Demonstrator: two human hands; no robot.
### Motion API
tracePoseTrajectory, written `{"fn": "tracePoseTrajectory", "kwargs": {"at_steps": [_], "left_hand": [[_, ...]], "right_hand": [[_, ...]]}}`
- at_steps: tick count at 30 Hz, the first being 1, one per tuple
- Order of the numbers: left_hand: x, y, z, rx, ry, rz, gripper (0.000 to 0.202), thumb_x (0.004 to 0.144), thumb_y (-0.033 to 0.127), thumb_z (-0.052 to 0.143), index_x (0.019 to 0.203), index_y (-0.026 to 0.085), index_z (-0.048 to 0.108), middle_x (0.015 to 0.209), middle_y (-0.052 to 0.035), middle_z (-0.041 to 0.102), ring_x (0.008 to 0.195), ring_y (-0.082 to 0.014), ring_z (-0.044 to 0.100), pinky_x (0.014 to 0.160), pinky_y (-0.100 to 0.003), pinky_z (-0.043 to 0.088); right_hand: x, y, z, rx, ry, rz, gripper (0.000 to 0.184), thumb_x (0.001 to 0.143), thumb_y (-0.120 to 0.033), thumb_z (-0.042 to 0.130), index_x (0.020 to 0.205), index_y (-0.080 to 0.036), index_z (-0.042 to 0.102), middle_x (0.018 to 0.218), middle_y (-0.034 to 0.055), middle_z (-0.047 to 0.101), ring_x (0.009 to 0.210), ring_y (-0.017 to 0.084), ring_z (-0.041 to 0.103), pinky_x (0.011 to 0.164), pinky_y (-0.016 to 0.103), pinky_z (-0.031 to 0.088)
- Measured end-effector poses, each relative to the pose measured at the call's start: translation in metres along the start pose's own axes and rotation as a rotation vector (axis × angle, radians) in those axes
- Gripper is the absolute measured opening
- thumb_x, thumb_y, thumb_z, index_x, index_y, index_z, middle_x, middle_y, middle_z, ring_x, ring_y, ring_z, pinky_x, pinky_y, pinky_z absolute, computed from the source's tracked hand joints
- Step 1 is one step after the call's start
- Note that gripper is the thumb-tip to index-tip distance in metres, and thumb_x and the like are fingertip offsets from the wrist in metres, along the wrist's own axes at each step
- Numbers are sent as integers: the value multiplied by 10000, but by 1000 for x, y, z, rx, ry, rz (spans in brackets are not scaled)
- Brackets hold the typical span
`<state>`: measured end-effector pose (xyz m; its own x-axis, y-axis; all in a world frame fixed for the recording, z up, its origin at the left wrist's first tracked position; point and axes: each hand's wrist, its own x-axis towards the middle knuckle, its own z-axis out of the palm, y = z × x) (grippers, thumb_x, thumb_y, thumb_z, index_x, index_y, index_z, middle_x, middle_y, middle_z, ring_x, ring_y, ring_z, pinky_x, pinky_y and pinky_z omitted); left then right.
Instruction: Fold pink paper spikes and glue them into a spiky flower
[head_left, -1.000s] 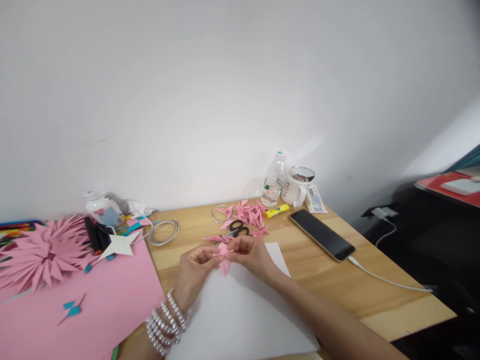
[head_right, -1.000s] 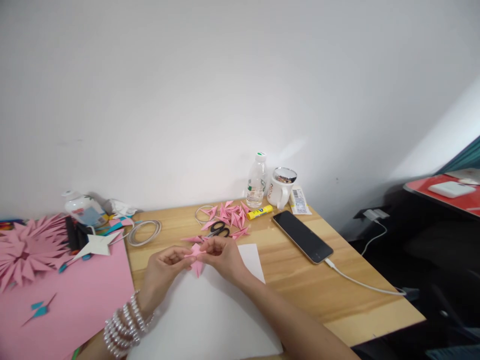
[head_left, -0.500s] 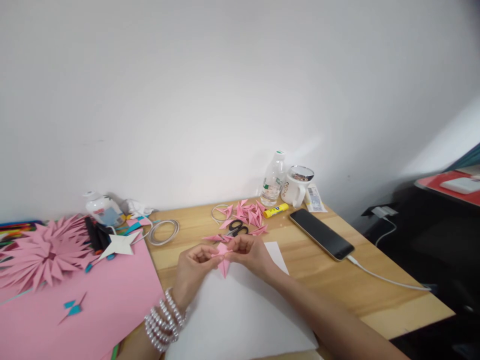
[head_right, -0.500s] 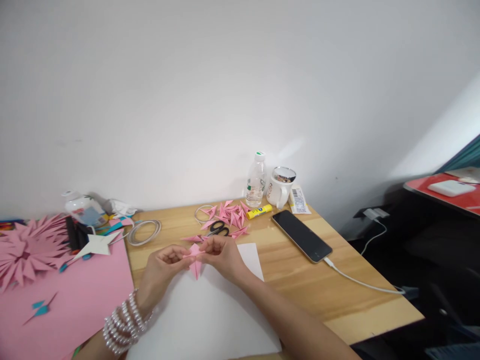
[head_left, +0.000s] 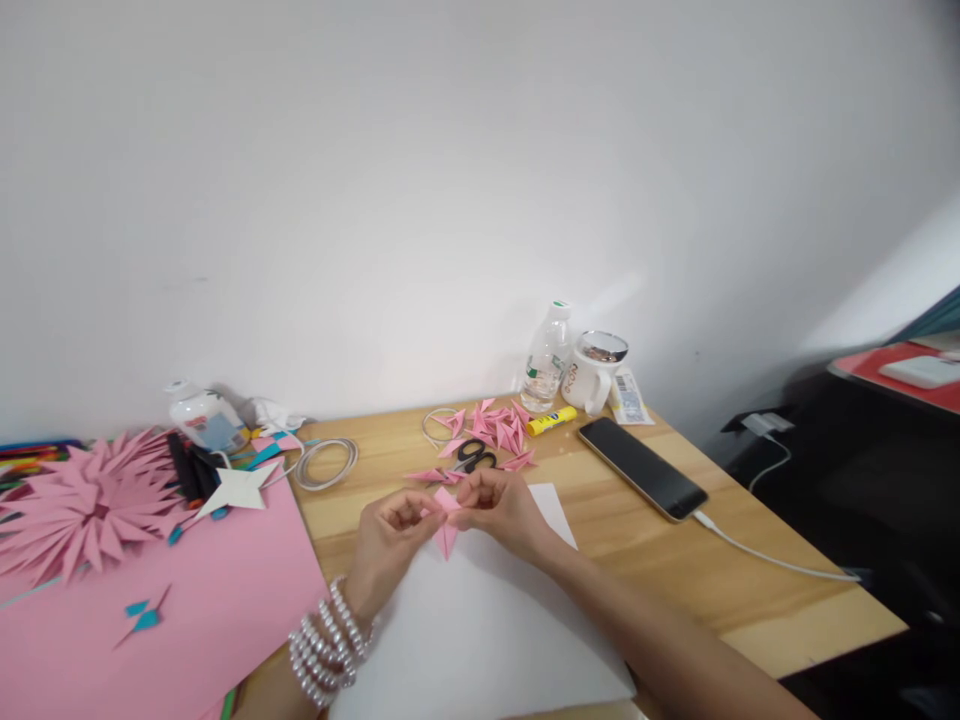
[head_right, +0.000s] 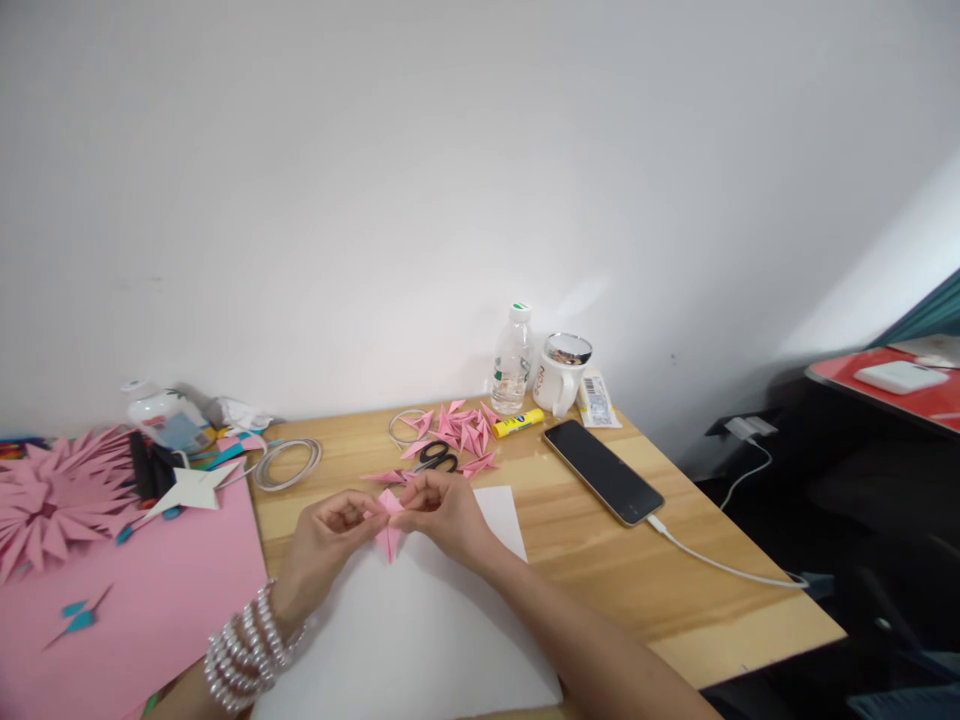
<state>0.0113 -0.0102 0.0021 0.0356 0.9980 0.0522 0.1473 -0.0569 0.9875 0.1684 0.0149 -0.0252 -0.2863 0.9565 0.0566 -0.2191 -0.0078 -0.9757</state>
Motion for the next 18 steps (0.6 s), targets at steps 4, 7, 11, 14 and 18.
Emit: {"fn": "tracePoseTrajectory", "kwargs": {"at_steps": [4,7,11,14,18], "left_hand": [[-1,2,-1,-6,77,35,145,590,261,699,622,142,622,582,-7,595,544,-115,514,524,-218,418],[-1,3,-1,-16,104,42,138,592,251,700,626,147,617,597,1,586,548,-105,500,526,-210,410],[0,0,-2,-61,64,26,145,603,256,693,643,138,619,606,-2,579,549,-102,493,525,-212,408],[2,-2,-2,-138,97,-3,152,585,247,700,661,137,628,642,-8,596,566,-101,502,532,-206,413],[3,-1,-2,-190,201,-51,154,548,234,716,639,140,634,626,-2,592,557,-95,497,515,-190,410]], "right_hand": [[0,-2,0,50,-54,22,313,512,-261,777,712,-146,565,617,-13,627,546,108,580,549,235,454],[-1,-4,0,68,-81,30,262,556,-247,756,717,-142,579,601,-26,608,531,81,555,552,215,441],[-2,-6,2,104,-66,41,257,566,-262,751,692,-132,568,567,-39,573,504,63,524,540,203,434],[-3,-5,6,121,-84,55,307,597,-327,725,727,-161,502,617,-35,584,543,87,553,580,252,473],[-5,-1,12,44,-131,-10,375,576,-299,741,708,-195,405,647,-43,586,565,100,569,567,251,466]]}}
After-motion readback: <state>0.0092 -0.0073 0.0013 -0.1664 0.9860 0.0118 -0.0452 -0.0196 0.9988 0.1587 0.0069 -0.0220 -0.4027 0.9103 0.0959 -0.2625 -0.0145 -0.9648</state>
